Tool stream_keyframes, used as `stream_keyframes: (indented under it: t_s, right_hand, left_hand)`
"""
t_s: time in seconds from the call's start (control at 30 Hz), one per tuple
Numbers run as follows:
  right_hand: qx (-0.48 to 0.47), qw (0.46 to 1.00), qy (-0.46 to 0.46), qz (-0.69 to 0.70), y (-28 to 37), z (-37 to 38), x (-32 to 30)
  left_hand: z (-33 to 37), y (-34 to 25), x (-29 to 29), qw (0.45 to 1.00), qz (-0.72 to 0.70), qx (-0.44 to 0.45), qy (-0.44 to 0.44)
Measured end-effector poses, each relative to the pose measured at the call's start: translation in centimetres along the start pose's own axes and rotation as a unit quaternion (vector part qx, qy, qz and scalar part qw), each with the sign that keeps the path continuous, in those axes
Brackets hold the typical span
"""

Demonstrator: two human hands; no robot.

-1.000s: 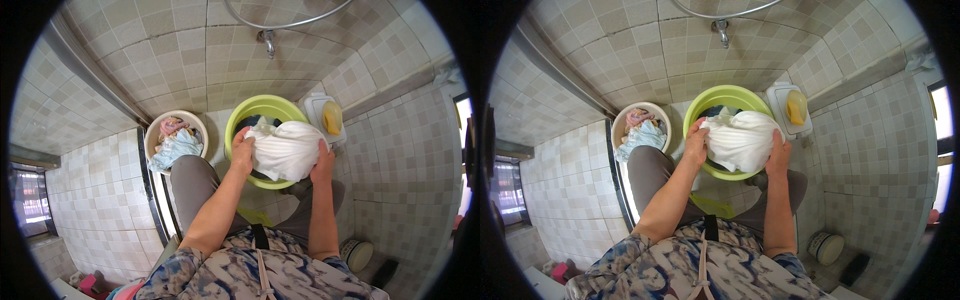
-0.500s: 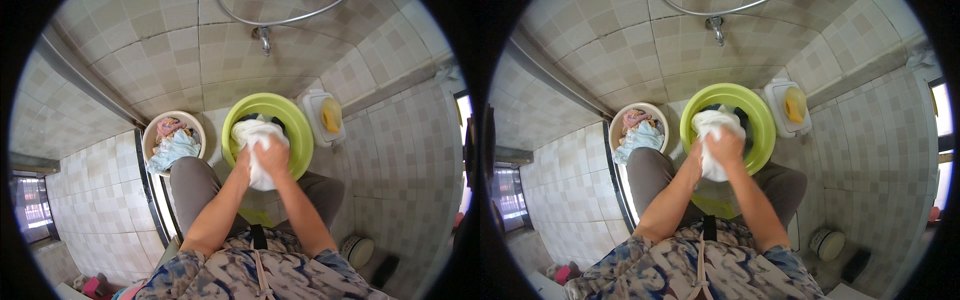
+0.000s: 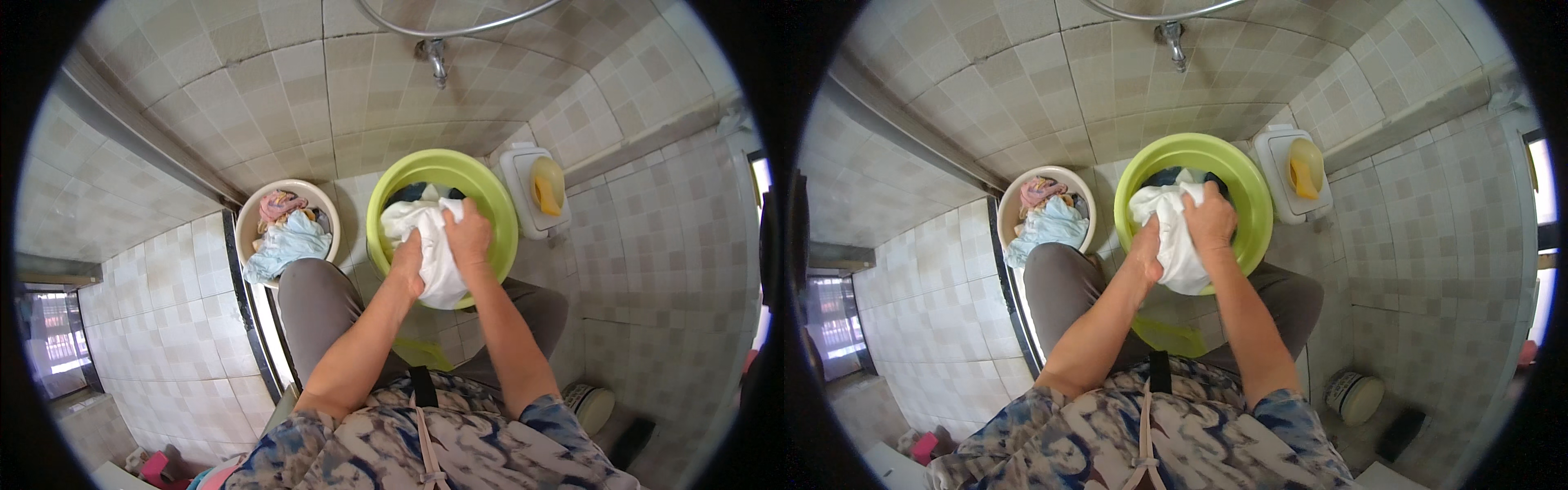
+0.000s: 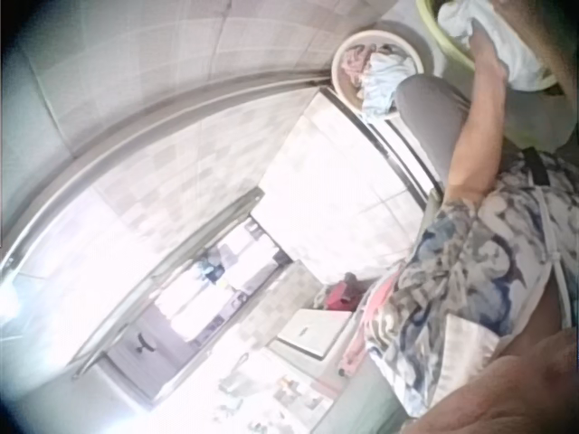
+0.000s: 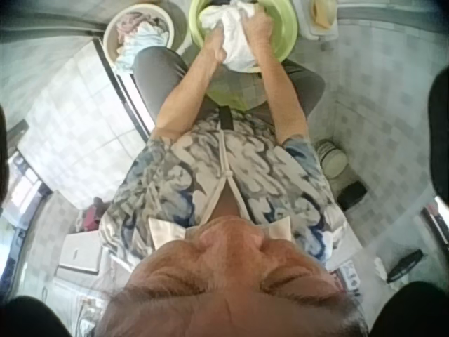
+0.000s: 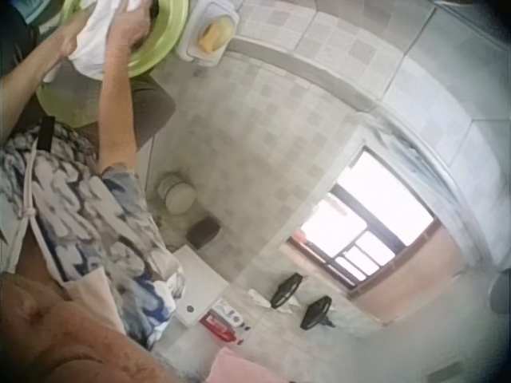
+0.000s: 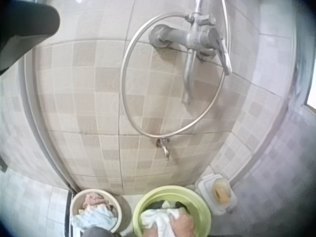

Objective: The person washes clothes by hand in a green basin filled with water. They scrub a white cloth with a bar of soap, rinse it, and wring it out repeatedly.

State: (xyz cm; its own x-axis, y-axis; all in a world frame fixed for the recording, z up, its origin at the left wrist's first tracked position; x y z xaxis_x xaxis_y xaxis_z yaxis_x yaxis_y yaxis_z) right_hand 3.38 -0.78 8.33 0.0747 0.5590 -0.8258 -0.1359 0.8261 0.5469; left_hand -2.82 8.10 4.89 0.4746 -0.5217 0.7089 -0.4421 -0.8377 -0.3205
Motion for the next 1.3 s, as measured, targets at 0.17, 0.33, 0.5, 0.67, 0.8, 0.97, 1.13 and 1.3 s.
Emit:
stream_keyframes:
  t_s: [0.17,0.33,0.5,0.67,0.8,0.97,1.13,1.3]
  right_hand:
    - [-0.036,0.967,0.036,0.248,-2.1,-1.6,-1.3]
    - [0.067,0.877,0.211,0.426,-2.3,-4.9,-3.9]
    - [0.038,0.896,0.264,0.355,-3.3,-6.9,-3.1]
    - [0.186,0.835,0.277,0.438,-5.0,-8.1,-2.1]
    - [0.294,0.683,0.152,0.651,-3.6,-8.0,-3.9]
    - [0.281,0.602,0.094,0.741,-6.8,-6.4,-4.4]
    - [0.225,0.525,0.063,0.819,-6.7,-5.6,-6.1]
    - [0.206,0.412,0.089,0.883,-2.8,-4.1,-7.1]
  left_hand:
    - [-1.3,-1.9,1.3,0.984,0.127,0.103,-0.066]
    - [-0.7,-1.9,0.3,0.839,0.406,0.335,-0.137]
    - [-1.9,-1.5,0.9,0.66,0.654,0.364,-0.066]
    - [-2.4,-1.4,1.7,0.631,0.68,0.368,-0.063]
    - [-1.4,-1.4,0.9,0.719,0.556,0.406,-0.098]
    - [1.7,-0.9,-2.2,0.853,0.328,0.361,-0.183]
    - [1.5,-0.3,-2.6,0.87,0.35,0.253,-0.237]
    - [5.0,2.2,-5.2,0.914,0.345,0.178,-0.119]
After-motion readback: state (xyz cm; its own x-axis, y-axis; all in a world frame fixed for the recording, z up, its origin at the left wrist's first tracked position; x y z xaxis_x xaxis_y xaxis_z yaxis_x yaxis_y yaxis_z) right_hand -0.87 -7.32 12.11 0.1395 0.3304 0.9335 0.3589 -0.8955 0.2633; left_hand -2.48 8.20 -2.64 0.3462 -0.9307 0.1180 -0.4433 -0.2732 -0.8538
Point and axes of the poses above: each hand's wrist, its own z-axis towards the middle knuckle, its own x-axis out of the palm, y = z × x, the point moved 1 cm from there along z, towards the middle knuckle, and after that the axes turned 10 degrees about z, right-handed, at the moved point
